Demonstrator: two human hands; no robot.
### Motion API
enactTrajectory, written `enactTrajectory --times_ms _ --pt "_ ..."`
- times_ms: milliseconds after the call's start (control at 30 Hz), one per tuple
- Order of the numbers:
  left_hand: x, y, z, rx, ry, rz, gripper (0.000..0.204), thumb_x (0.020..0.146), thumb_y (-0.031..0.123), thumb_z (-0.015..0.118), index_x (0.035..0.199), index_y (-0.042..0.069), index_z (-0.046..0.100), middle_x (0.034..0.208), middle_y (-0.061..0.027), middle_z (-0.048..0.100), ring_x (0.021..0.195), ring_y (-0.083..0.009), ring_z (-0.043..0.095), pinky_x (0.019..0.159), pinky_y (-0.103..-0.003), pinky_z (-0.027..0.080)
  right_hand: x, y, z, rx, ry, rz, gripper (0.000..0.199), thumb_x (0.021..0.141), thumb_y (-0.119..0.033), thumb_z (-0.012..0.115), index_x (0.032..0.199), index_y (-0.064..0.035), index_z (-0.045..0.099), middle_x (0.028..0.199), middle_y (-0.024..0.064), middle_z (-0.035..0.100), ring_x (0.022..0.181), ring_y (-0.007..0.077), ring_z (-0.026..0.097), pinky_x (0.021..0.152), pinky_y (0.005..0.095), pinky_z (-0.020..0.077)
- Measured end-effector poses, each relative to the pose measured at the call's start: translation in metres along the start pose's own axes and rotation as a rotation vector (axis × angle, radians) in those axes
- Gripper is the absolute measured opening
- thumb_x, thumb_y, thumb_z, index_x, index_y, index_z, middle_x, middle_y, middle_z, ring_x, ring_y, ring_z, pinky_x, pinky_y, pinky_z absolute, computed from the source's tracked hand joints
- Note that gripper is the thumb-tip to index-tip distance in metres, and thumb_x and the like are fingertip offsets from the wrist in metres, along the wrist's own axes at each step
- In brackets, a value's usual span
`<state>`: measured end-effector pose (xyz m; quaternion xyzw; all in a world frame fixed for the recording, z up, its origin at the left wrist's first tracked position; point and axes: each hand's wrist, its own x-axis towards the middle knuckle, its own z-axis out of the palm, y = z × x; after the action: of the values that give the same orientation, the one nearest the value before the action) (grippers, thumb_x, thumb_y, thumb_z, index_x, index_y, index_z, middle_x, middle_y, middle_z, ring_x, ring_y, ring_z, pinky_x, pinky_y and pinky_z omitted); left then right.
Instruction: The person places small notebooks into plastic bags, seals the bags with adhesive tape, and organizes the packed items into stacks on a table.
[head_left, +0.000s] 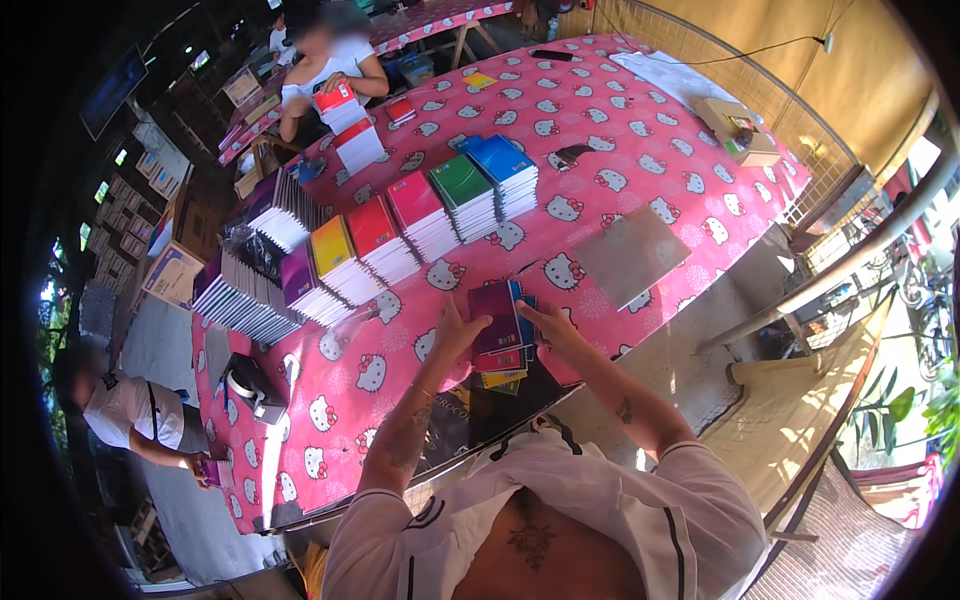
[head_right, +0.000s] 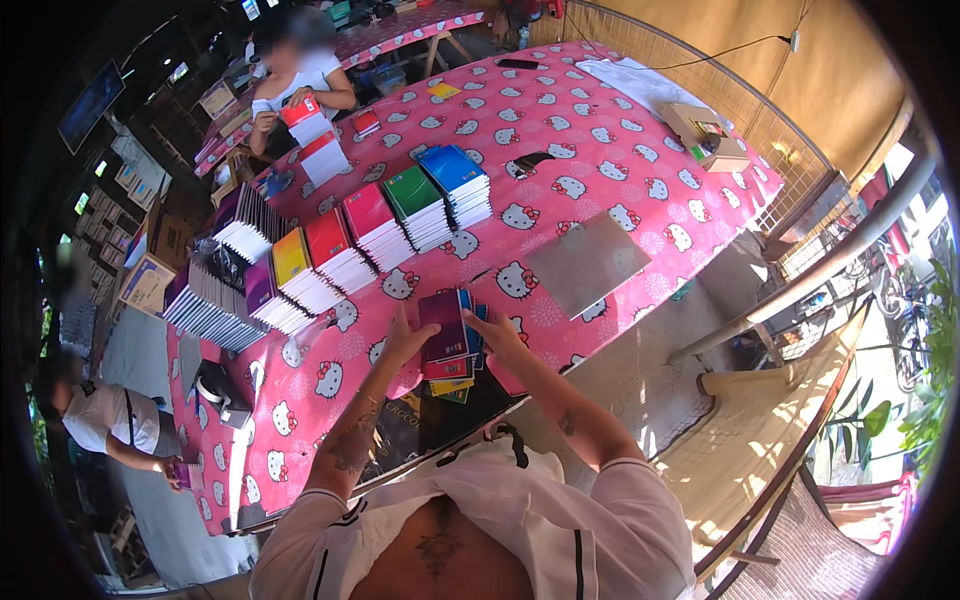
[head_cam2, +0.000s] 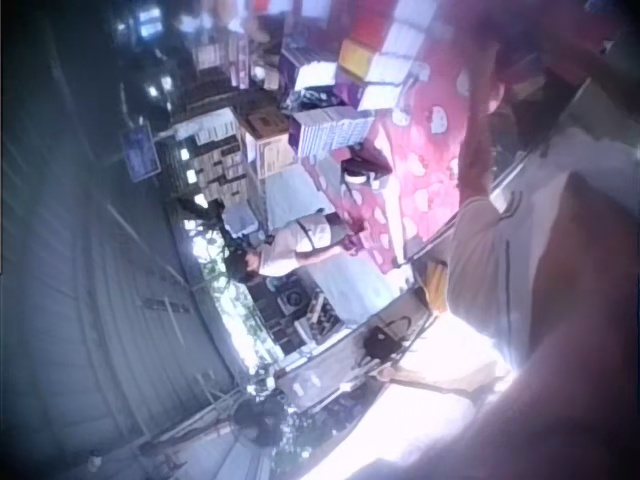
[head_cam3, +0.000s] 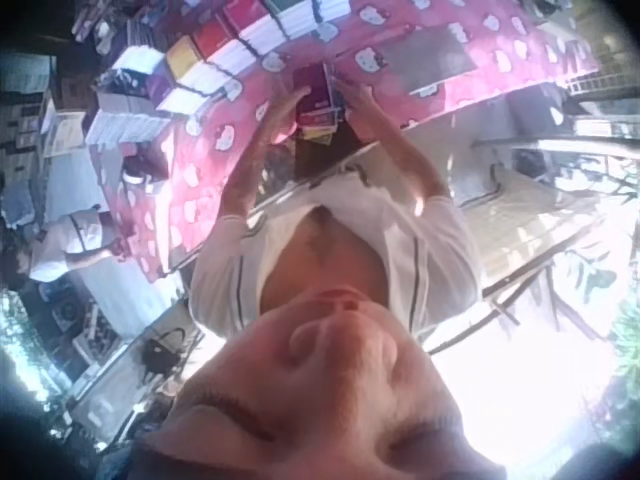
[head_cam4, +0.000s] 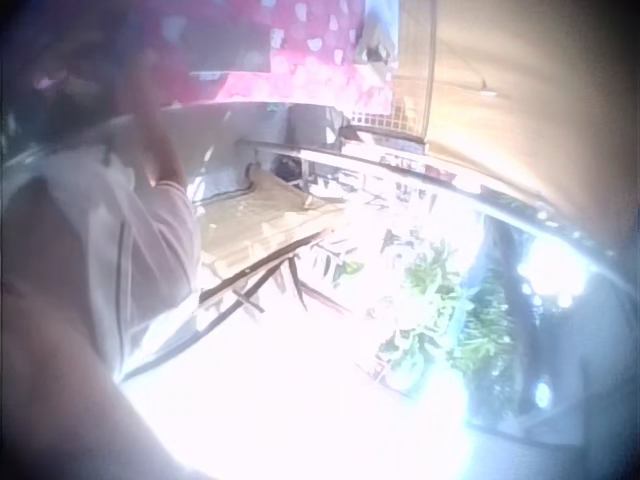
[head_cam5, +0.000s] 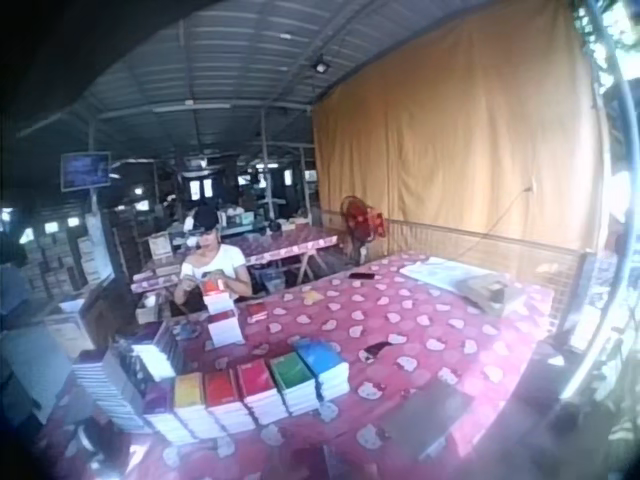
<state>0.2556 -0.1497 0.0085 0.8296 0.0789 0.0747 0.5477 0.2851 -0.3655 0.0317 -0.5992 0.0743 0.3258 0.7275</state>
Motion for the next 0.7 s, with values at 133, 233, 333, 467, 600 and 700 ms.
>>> enactTrajectory --times_ms 133,233,333,467,600,700 --pt "-0.013 -0.03 0.004 -0.742 -0.191 -0.462 0.077 0.081 0.006 0.07 0.146 0.003 0.029 0.126 -0.0133 0.058 0.123 -0.0251 0.056 0.091 -0.04 0.055 0.026 0.005 0.025 -0.063 -0.195 0.056 0.062 0.082 -0.03 0.083 0.126 -0.0046 0.048 0.11 0.0076 0.062 0.098 0.0151 0.064 0.078 0.0252 0.0531" --pt "-0.05 0.003 -0.009 -1.046 -0.168 -0.192 0.081 0.078 0.001 0.072 0.147 0.002 0.029 0.133 -0.0125 0.052 0.122 -0.0229 0.056 0.096 -0.036 0.053 0.009 0.026 0.047 -0.073 -0.111 -0.329 0.072 0.075 -0.018 0.088 0.13 -0.0025 0.045 0.114 0.0087 0.061 0.103 0.017 0.063 0.088 0.0304 0.0531" --pt "-0.094 0.015 -0.053 -0.764 -0.164 0.033 0.085 0.076 -0.002 0.073 0.148 0.005 0.029 0.132 -0.012 0.052 0.123 -0.0216 0.055 0.1 -0.034 0.05 -0.042 0.019 0.074 -0.255 -0.219 -0.651 0.085 0.07 -0.014 0.091 0.136 -0.0005 0.039 0.127 0.0132 0.057 0.114 0.0206 0.059 0.099 0.0344 0.0486" --pt "-0.119 -0.024 -0.068 -0.576 -0.203 0.168 0.098 0.073 0.002 0.081 0.153 0.008 0.024 0.145 -0.0134 0.043 0.134 -0.0239 0.045 0.11 -0.039 0.04 -0.058 0.054 0.092 -0.306 -0.192 -0.83 0.117 0.063 -0.019 0.096 0.155 -0.0069 0.024 0.147 0.0158 0.044 0.137 0.0266 0.042 0.114 0.0396 0.0346" --pt "-0.127 -0.039 -0.06 -0.593 -0.13 0.258 0.102 0.073 0.007 0.085 0.154 0.007 0.023 0.145 -0.0132 0.042 0.136 -0.0244 0.043 0.113 -0.039 0.037 -0.048 0.09 0.102 -0.257 -0.163 -0.797 0.127 0.062 -0.023 0.096 0.159 -0.0098 0.016 0.152 0.0176 0.036 0.138 0.029 0.04 0.115 0.0427 0.0338" --pt "-0.125 -0.043 -0.058 -0.448 -0.157 0.226 0.103 0.076 0.006 0.083 0.156 0.009 0.018 0.144 -0.0126 0.042 0.134 -0.0239 0.045 0.109 -0.038 0.042 -0.047 0.092 0.113 -0.136 -0.137 -0.766 0.128 0.062 -0.025 0.096 0.159 -0.0096 0.014 0.151 0.0184 0.036 0.135 0.0293 0.043 0.11 0.042 0.0395"
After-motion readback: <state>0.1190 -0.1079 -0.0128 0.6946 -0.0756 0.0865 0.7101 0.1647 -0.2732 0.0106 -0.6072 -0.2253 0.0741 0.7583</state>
